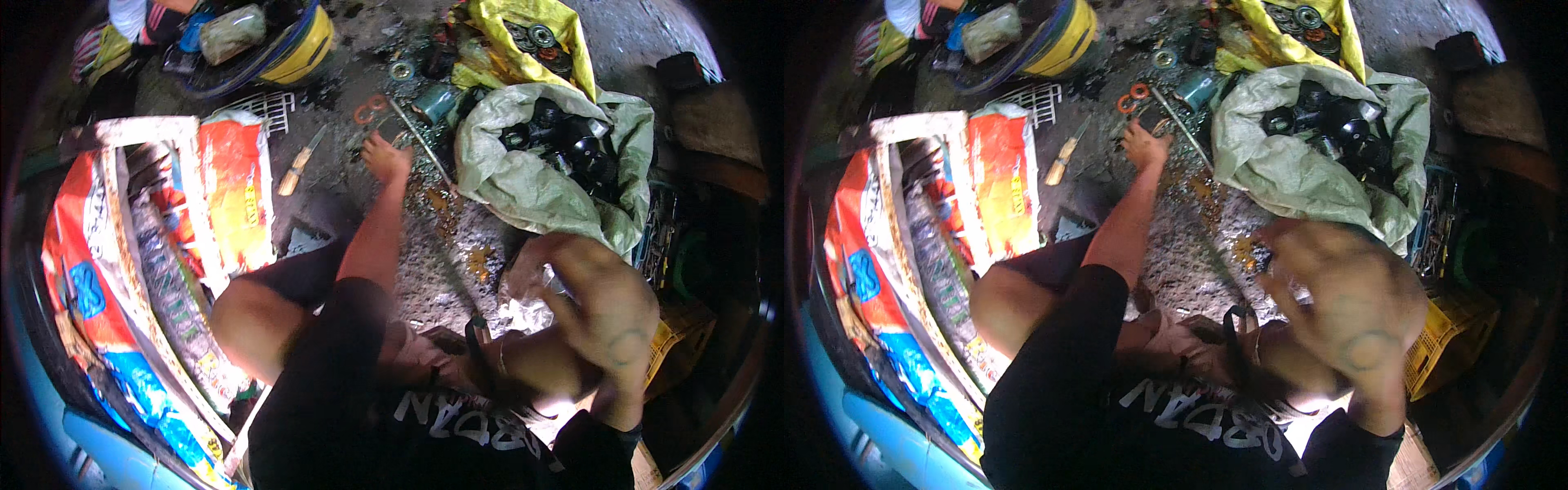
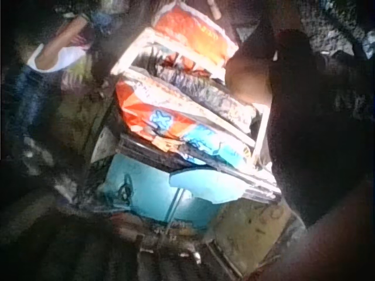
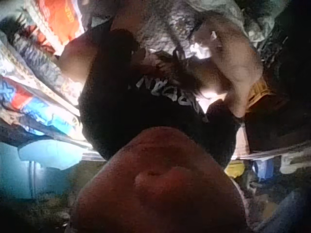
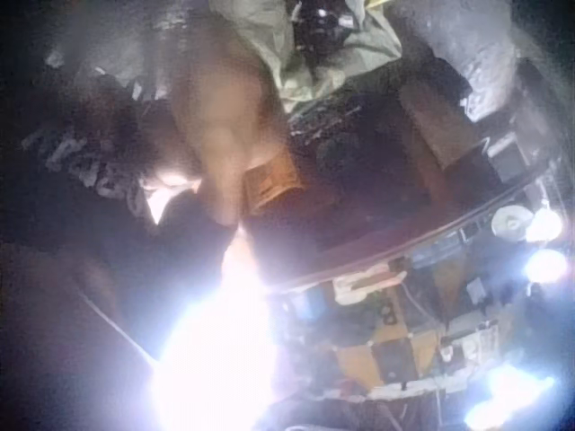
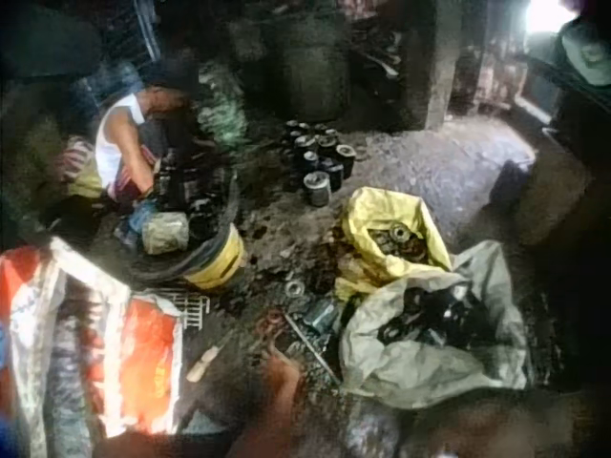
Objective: The person sits on the floor and uses a hammer and metal rod to strike a cylindrical mechanical part, then removes a ring from it. They repeat this process with another part, placing the removed rings on the floor.
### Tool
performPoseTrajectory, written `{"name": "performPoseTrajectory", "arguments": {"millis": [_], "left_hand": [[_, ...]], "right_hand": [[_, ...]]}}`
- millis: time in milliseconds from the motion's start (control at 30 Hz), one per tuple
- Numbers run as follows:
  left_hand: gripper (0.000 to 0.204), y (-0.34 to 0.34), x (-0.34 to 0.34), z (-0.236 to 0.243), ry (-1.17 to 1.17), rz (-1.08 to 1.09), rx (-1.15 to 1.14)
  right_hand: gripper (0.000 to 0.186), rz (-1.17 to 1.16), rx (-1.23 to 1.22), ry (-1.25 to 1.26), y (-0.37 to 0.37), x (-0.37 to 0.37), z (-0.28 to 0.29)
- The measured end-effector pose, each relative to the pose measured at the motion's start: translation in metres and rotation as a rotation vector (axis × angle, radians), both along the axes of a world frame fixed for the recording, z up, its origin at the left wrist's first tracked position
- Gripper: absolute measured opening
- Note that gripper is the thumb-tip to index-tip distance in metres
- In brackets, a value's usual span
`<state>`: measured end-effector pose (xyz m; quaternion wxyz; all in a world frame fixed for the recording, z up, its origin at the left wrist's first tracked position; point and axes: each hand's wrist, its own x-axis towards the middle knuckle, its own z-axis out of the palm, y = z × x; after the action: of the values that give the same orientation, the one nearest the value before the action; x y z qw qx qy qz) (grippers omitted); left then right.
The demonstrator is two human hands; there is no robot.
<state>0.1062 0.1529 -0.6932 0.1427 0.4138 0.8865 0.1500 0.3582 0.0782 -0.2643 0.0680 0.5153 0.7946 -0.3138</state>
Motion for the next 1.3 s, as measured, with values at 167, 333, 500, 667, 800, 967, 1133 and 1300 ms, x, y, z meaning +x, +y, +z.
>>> {"name": "performPoseTrajectory", "arguments": {"millis": [167, 333, 500, 667, 800, 967, 1133, 1300], "left_hand": [[0.080, 0.039, -0.046, 0.010, 0.247, -0.390, -0.208], [0.078, 0.049, -0.052, 0.008, 0.328, -0.522, -0.322], [0.086, 0.042, -0.059, 0.010, 0.044, -0.385, -0.482], [0.072, 0.003, -0.041, -0.010, -0.172, -0.413, -0.347], [0.071, -0.053, -0.019, -0.006, -0.610, -0.447, -0.456], [0.068, -0.104, 0.039, 0.042, -0.744, -0.598, -0.549], [0.066, -0.136, 0.054, 0.064, -0.751, -0.694, -0.632], [0.063, -0.136, 0.029, 0.081, -0.705, -0.681, -0.614]], "right_hand": [[0.037, 0.216, -0.184, 0.146, -0.024, -0.012, -0.067], [0.032, 0.211, -0.237, 0.258, -0.024, -0.010, -0.070], [0.032, 0.187, -0.111, 0.371, -0.020, -0.009, -0.072], [0.034, 0.184, -0.198, 0.496, -0.031, -0.002, -0.078], [0.030, -0.045, 0.689, 1.177, -0.064, -0.023, -0.131], [0.023, 0.108, 1.198, 0.069, -0.050, -0.097, -0.150], [0.016, 0.014, 1.446, -0.816, -0.049, -0.156, -0.196], [0.013, 0.047, 1.541, -0.879, -0.037, -0.163, -0.187]]}}
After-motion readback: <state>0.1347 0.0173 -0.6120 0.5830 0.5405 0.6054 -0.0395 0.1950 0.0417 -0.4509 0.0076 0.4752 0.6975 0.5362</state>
